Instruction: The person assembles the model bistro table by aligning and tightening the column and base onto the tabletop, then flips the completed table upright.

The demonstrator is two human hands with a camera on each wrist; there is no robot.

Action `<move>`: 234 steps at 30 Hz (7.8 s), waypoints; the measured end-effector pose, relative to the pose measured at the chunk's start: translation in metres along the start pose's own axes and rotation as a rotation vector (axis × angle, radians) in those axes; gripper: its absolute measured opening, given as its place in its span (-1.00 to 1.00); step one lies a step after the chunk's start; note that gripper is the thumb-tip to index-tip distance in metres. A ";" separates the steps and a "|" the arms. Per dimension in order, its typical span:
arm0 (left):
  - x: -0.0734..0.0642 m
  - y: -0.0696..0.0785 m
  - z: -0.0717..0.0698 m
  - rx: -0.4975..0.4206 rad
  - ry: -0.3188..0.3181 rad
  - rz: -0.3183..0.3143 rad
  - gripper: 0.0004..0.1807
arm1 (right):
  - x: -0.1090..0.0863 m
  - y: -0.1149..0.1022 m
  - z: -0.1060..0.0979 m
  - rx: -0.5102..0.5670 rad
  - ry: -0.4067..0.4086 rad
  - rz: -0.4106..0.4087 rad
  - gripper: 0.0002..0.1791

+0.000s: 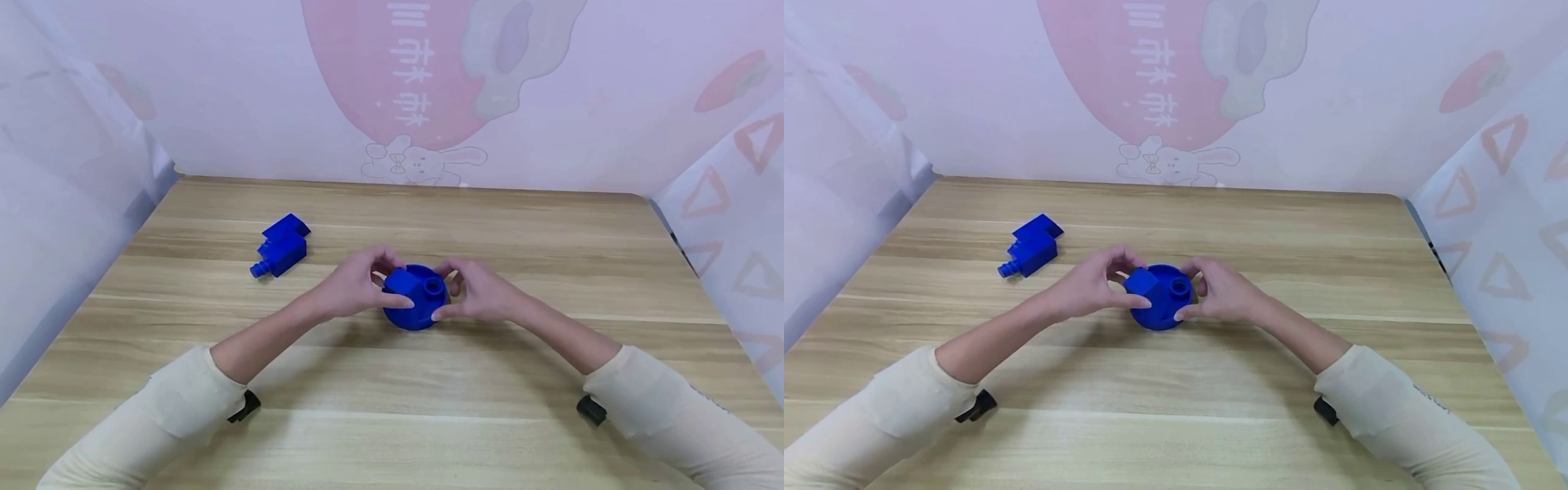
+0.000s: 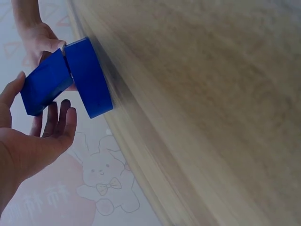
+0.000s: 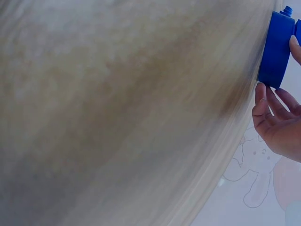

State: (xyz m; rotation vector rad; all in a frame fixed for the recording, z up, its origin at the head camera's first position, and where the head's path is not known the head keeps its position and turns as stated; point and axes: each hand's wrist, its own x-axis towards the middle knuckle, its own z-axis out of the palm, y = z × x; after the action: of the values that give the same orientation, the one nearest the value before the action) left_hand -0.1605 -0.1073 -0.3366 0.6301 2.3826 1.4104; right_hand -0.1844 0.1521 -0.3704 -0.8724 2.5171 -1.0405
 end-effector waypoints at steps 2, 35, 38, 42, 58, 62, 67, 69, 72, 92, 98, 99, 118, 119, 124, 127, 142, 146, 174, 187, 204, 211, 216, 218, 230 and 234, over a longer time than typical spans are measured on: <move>0.001 0.000 -0.001 0.009 -0.005 0.019 -0.45 | 0.000 0.000 0.000 0.000 0.003 -0.003 -0.24; 0.010 0.005 0.016 0.129 0.019 0.065 -0.51 | 0.001 -0.001 -0.002 -0.027 0.000 0.002 -0.24; 0.010 0.003 0.016 0.083 -0.040 0.159 -0.53 | 0.001 -0.001 -0.002 -0.025 0.000 0.004 -0.25; 0.009 0.000 0.016 0.037 -0.144 0.255 -0.56 | 0.001 -0.001 -0.003 -0.024 -0.002 -0.009 -0.28; -0.001 -0.004 0.014 0.159 -0.104 0.216 -0.41 | 0.000 0.000 -0.002 -0.009 -0.006 -0.028 -0.29; -0.002 -0.006 0.012 0.160 -0.083 0.247 -0.49 | 0.001 0.001 -0.002 -0.012 -0.007 -0.030 -0.28; -0.003 -0.008 0.005 0.144 -0.140 0.315 -0.53 | 0.001 0.001 -0.001 -0.014 -0.008 -0.022 -0.27; -0.002 -0.009 0.002 0.141 -0.168 0.325 -0.53 | 0.000 0.001 -0.002 -0.019 -0.008 -0.020 -0.27; 0.000 -0.010 -0.001 0.137 -0.203 0.330 -0.52 | 0.000 0.000 -0.002 -0.026 -0.007 -0.016 -0.26; 0.004 -0.012 0.001 0.037 -0.216 0.321 -0.48 | 0.000 0.001 -0.001 -0.020 0.016 -0.069 -0.32; 0.007 -0.013 -0.001 0.003 -0.249 0.316 -0.48 | 0.000 0.002 -0.001 -0.011 0.027 -0.088 -0.33; 0.007 -0.014 -0.001 -0.003 -0.252 0.314 -0.48 | 0.000 0.002 -0.001 -0.012 0.030 -0.090 -0.33; 0.014 -0.019 -0.003 -0.056 -0.295 0.292 -0.50 | 0.002 0.000 0.000 -0.006 0.033 -0.063 -0.31; 0.015 -0.019 -0.003 -0.055 -0.297 0.294 -0.50 | 0.001 0.000 0.000 -0.006 0.034 -0.062 -0.31; 0.015 -0.020 -0.003 -0.044 -0.296 0.303 -0.50 | 0.001 0.000 0.000 -0.012 0.040 -0.064 -0.30; 0.013 -0.019 -0.003 -0.033 -0.285 0.310 -0.50 | 0.001 -0.001 0.001 -0.025 0.041 -0.060 -0.30; 0.001 -0.014 -0.005 0.109 -0.239 0.298 -0.42 | -0.002 -0.009 -0.005 -0.150 -0.001 0.007 -0.24; -0.005 -0.018 -0.012 0.136 -0.215 0.285 -0.41 | -0.005 -0.013 -0.010 -0.125 0.018 0.012 -0.22; -0.019 -0.058 -0.096 0.504 0.178 0.128 -0.61 | -0.008 -0.041 0.011 -0.001 0.123 -0.352 -0.52; -0.021 -0.064 -0.113 0.657 0.247 -0.060 -0.55 | -0.010 -0.033 -0.004 0.062 0.031 -0.374 -0.57; -0.020 -0.069 -0.113 0.806 0.236 -0.131 -0.45 | -0.016 -0.026 -0.004 0.092 0.130 -0.228 -0.33; -0.019 -0.071 -0.110 0.852 0.243 -0.141 -0.46 | -0.018 -0.028 0.002 0.089 0.213 -0.181 -0.48; -0.018 -0.073 -0.109 0.883 0.273 -0.125 -0.51 | -0.019 -0.025 -0.002 0.089 0.206 -0.200 -0.52; -0.018 -0.074 -0.107 0.891 0.279 -0.121 -0.53 | -0.019 -0.023 -0.005 0.088 0.201 -0.211 -0.53; -0.019 -0.073 -0.102 0.906 0.247 -0.090 -0.49 | -0.019 -0.015 -0.018 0.105 0.138 -0.212 -0.55; -0.018 -0.066 -0.100 0.842 0.140 -0.141 -0.40 | -0.018 -0.013 -0.020 0.116 0.124 -0.209 -0.56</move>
State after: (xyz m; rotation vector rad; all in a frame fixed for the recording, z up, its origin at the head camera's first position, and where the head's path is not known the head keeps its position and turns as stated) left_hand -0.2062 -0.2193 -0.3468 0.5278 3.0277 0.3460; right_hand -0.1735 0.1670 -0.3463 -1.0854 2.4740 -1.3296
